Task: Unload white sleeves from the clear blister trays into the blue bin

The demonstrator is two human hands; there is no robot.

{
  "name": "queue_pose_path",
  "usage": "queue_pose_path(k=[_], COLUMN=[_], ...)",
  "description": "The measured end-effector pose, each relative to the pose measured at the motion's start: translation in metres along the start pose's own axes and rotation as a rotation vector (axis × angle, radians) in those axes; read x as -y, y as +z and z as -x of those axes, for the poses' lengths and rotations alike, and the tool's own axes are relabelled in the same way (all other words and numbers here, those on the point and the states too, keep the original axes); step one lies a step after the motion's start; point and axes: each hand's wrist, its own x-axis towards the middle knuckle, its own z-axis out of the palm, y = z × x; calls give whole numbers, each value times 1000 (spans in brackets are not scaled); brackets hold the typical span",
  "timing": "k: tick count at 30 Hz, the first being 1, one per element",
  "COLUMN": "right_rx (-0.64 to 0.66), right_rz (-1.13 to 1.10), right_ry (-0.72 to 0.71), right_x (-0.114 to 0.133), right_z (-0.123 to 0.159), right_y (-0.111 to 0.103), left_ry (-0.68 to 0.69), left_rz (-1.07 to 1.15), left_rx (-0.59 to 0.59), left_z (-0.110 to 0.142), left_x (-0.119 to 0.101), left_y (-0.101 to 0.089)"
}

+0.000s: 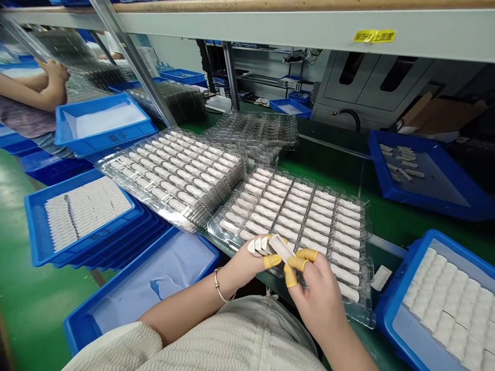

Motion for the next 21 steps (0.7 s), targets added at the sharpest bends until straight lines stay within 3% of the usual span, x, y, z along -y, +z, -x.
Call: queue_pose_path(k=[3,6,9,14,17,21], right_rx=[-13,-12,61,268,279,314], right_rz=[79,17,-300,-1076,-1305,-1328], right_ry=[-40,22,264,863,1012,1082], right_x=[1,2,2,0,1,3], right_z=[0,0,-3,-10,-13,-13], right_y=[-2,-1,1,6,14,27], left_ry=[-11,-11,9,43,10,-4], left_rz=[26,26,19,158,255,271], left_rx=[-5,16,63,49,77,123], left_z=[0,0,-2,-4,-3,1], left_x=[1,1,1,3,1,-3], left_y=[-1,-3,-5,-7,-9,-17])
